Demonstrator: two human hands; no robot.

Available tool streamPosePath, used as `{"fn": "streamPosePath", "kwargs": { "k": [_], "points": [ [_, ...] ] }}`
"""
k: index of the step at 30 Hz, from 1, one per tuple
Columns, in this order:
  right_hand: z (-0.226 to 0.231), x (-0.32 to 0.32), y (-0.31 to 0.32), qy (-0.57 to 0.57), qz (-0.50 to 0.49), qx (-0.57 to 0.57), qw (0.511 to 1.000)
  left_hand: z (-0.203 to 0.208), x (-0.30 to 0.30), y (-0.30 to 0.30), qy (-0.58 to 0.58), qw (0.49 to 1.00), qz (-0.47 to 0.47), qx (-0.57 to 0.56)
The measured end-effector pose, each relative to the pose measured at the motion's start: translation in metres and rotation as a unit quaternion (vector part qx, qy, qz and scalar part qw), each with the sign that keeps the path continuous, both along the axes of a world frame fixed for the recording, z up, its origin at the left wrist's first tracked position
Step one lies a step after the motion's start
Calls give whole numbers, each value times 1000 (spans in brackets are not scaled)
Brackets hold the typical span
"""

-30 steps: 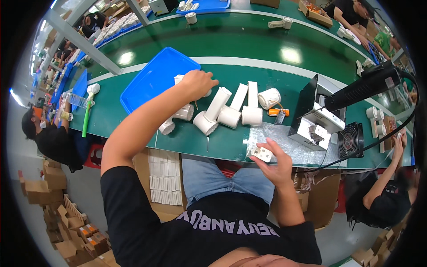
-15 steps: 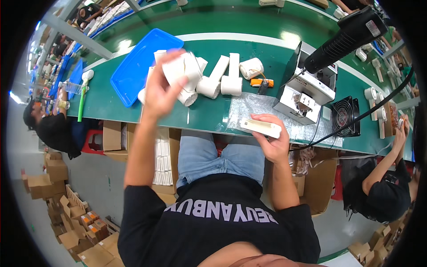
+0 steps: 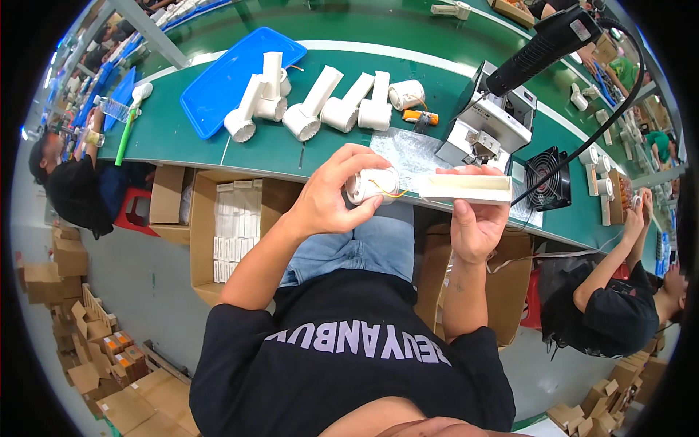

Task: Assembling small electronic components into plastic housings on a factory assembly line.

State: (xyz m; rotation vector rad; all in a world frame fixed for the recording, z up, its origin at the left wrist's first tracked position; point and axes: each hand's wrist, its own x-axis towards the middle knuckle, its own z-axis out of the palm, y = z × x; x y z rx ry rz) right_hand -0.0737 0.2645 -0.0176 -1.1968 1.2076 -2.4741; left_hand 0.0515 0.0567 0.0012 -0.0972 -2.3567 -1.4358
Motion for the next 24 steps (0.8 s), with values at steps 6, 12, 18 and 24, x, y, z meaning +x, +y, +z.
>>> {"fn": "streamPosePath", "kwargs": {
  "k": [6, 12, 18, 24],
  "points": [
    [-7, -1, 0, -89, 94, -10, 991, 1, -5, -2, 37, 997, 10, -59],
    [-12, 12, -13, -20, 12, 24, 999, -1, -13, -6, 6, 999, -9, -30],
    [-10, 5, -23, 39, -14, 126, 991, -2, -20, -9, -9, 999, -36, -37],
    [-2, -10, -20, 195, -91, 186, 959, -3, -29, -5, -35, 997, -50, -46]
  ]
}}
